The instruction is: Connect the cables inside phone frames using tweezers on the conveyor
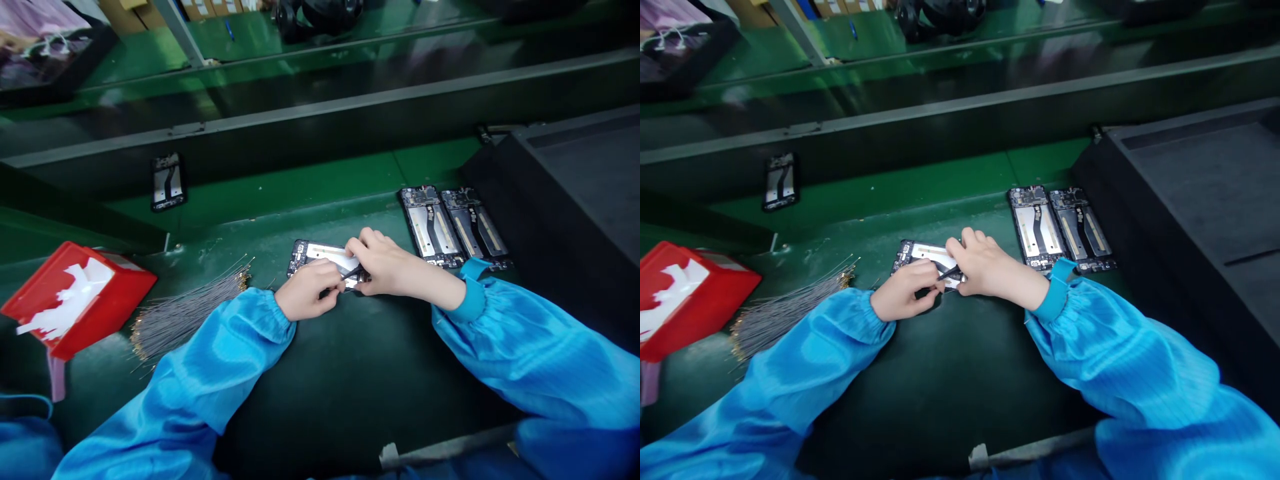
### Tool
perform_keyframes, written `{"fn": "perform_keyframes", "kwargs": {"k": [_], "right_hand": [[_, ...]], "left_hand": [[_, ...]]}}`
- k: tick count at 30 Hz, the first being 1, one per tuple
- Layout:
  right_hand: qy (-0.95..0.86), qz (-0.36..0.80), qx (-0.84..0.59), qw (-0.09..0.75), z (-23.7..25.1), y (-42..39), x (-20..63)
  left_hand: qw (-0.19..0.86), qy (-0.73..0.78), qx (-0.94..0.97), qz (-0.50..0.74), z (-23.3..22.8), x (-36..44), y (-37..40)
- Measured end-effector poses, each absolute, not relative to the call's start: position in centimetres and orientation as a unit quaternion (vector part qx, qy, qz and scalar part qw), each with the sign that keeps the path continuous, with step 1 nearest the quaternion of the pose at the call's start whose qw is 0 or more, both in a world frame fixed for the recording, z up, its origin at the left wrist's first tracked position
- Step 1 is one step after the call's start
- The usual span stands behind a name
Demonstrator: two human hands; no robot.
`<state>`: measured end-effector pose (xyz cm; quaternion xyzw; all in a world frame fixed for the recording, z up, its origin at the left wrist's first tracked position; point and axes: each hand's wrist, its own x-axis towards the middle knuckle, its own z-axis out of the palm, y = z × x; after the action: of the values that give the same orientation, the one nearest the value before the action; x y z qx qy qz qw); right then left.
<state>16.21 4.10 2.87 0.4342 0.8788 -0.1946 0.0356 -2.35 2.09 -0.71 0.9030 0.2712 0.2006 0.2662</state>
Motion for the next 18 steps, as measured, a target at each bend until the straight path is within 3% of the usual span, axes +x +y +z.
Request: {"fn": "perform_keyframes", "kwargs": {"k": [5, 12, 18], "right_hand": [[0.875, -0.185, 0.448, 0.005, 2.8, 4.0, 16.6], [0.809, -0.132, 0.531, -0.214, 0.8, 4.4, 21.7], [0.814, -0.07, 0.536, -0.215, -0.4, 4.3, 22.8]], "left_hand": [[0.23, 0.276, 0.911, 0.202, -0.3, -2.8, 1.8], [0.102, 0.287, 0.947, 0.106, 0.0, -1.6, -2.2], [0.047, 0.41, 0.907, 0.087, -1.2, 1.5, 2.2]]}}
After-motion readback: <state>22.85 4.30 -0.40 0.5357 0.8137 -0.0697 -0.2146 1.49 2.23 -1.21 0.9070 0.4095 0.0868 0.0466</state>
